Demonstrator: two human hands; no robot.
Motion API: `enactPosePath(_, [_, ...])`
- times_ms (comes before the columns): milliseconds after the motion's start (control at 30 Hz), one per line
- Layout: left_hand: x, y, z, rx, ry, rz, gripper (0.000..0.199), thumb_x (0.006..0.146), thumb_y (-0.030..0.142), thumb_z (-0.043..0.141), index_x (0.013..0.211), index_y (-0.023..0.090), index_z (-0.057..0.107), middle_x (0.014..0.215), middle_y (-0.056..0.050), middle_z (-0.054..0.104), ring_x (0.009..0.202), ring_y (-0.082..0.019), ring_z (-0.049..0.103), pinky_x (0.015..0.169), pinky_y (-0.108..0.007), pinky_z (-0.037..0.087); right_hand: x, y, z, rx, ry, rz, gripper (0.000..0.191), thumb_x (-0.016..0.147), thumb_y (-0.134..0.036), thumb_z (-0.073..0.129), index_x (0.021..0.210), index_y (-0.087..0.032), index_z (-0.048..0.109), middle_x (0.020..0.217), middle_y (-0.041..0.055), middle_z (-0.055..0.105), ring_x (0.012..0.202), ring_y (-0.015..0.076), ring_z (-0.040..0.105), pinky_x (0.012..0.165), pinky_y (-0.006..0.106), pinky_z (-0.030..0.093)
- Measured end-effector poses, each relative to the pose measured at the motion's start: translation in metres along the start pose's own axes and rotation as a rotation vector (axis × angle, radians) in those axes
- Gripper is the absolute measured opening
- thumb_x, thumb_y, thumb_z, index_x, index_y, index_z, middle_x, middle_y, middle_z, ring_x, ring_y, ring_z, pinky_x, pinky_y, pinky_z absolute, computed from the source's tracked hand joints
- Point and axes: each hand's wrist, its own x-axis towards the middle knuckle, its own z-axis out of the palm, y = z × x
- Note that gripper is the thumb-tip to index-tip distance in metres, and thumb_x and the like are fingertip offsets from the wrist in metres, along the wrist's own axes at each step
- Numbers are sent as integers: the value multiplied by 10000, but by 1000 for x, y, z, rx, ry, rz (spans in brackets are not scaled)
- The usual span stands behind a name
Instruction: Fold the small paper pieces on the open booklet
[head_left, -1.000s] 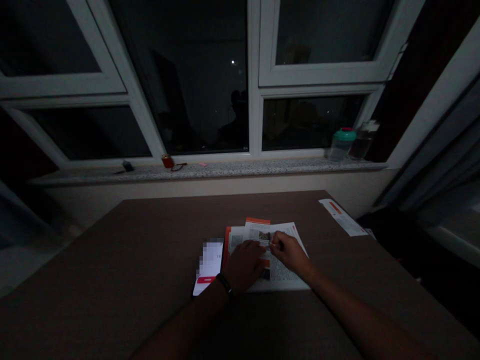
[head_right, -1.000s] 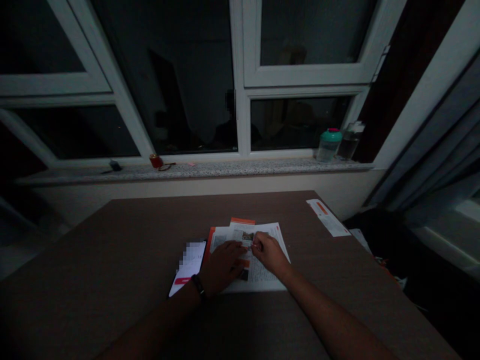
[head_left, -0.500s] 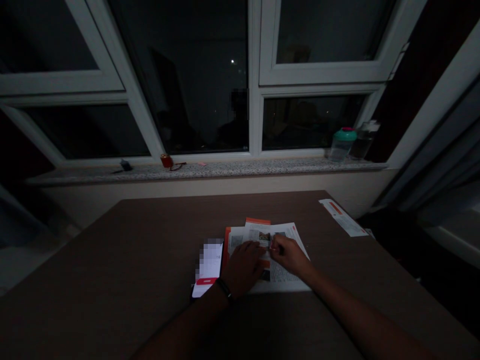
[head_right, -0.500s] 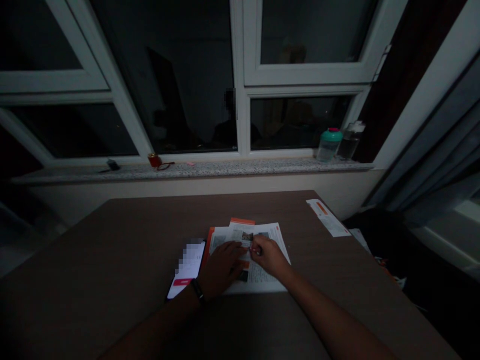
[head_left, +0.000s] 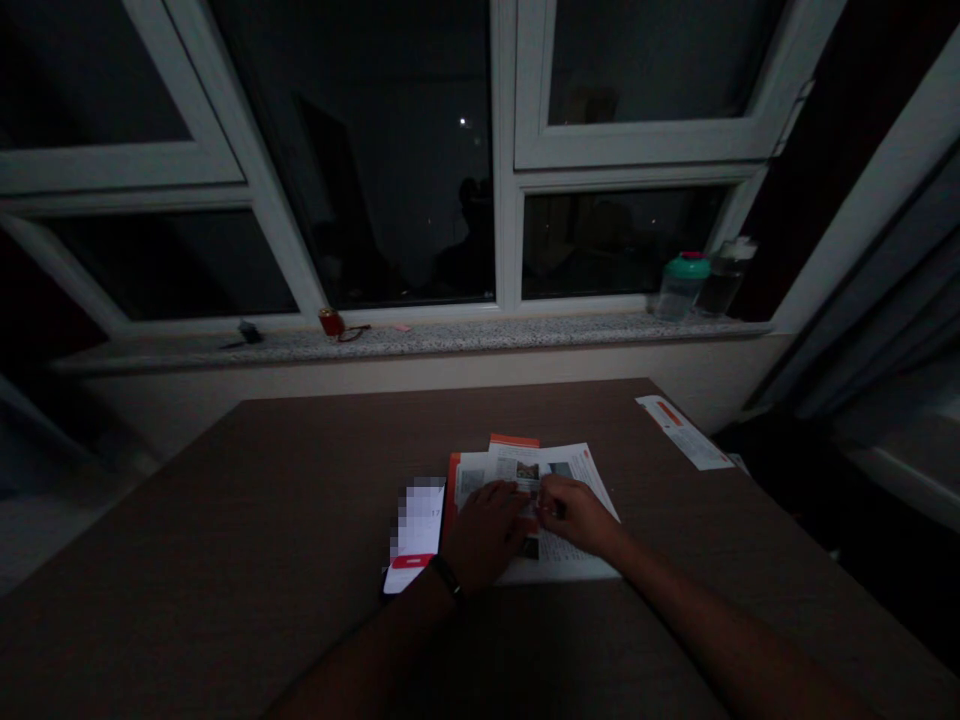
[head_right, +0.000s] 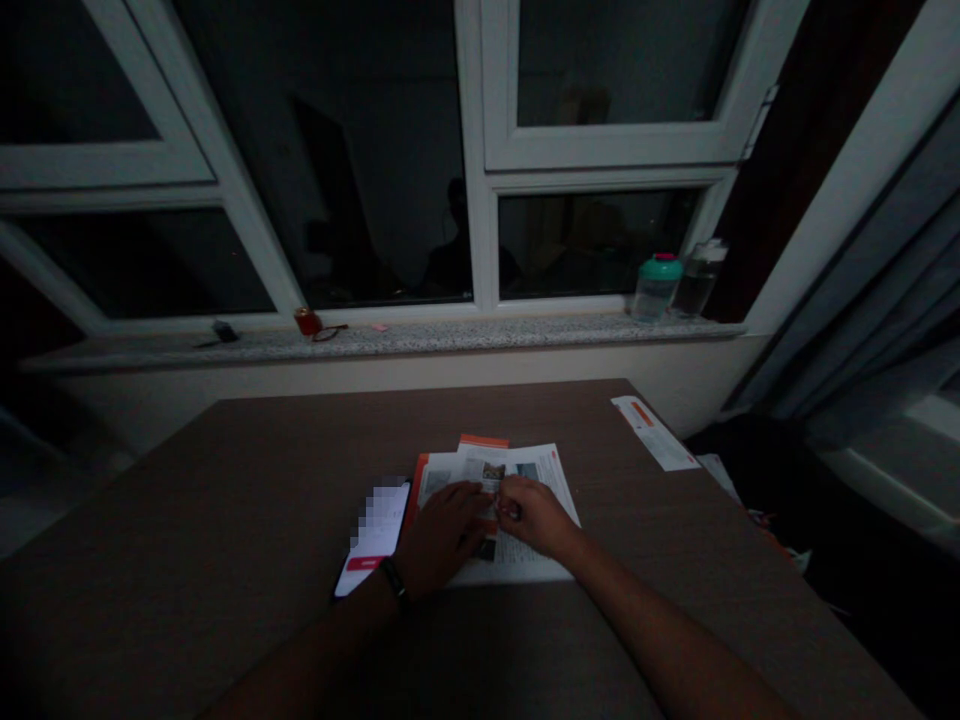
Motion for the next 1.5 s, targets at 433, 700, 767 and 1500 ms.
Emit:
enactPosePath(433, [-1,-2,1,22,10,-17,387,942,245,538,1325,239,483,1407,-77,487,1325,-261,406,1100,-469,347,-3,-4,1,21,-67,-75,194,741,-93,606,674,-213,469,733,-8,583,719,160,553,668,258,400])
enactPosePath(700, [-4,-9,8,51,11,-58,486,929,299,576,1389,241,430,1476,-89,417,1385,-287,336,1124,-499,320,0,-1,0,45,-12,36,184,746,-89,595,677,-210,475,717,-21,562,668,141,533,615,237,387])
enactPosePath(767, [-4,-8,7,49,7,-57,478,932,301,571,1385,238,431,1473,-92,420,1383,-287,338,1123,-498,322,-1,-4,-1,102,-91,-18,201,735,-101,617,653,-207,467,719,-20,567,669,140,543,621,237,394])
enactPosePath(1500, [-10,4,-15,-70,3,7,437,867,454,649,1255,265,582,1267,-65,583,1157,-283,517,988,-466,423,2,5,-8,2,236,267,135,745,-181,628,701,-211,504,605,-46,553,558,126,520,523,215,358])
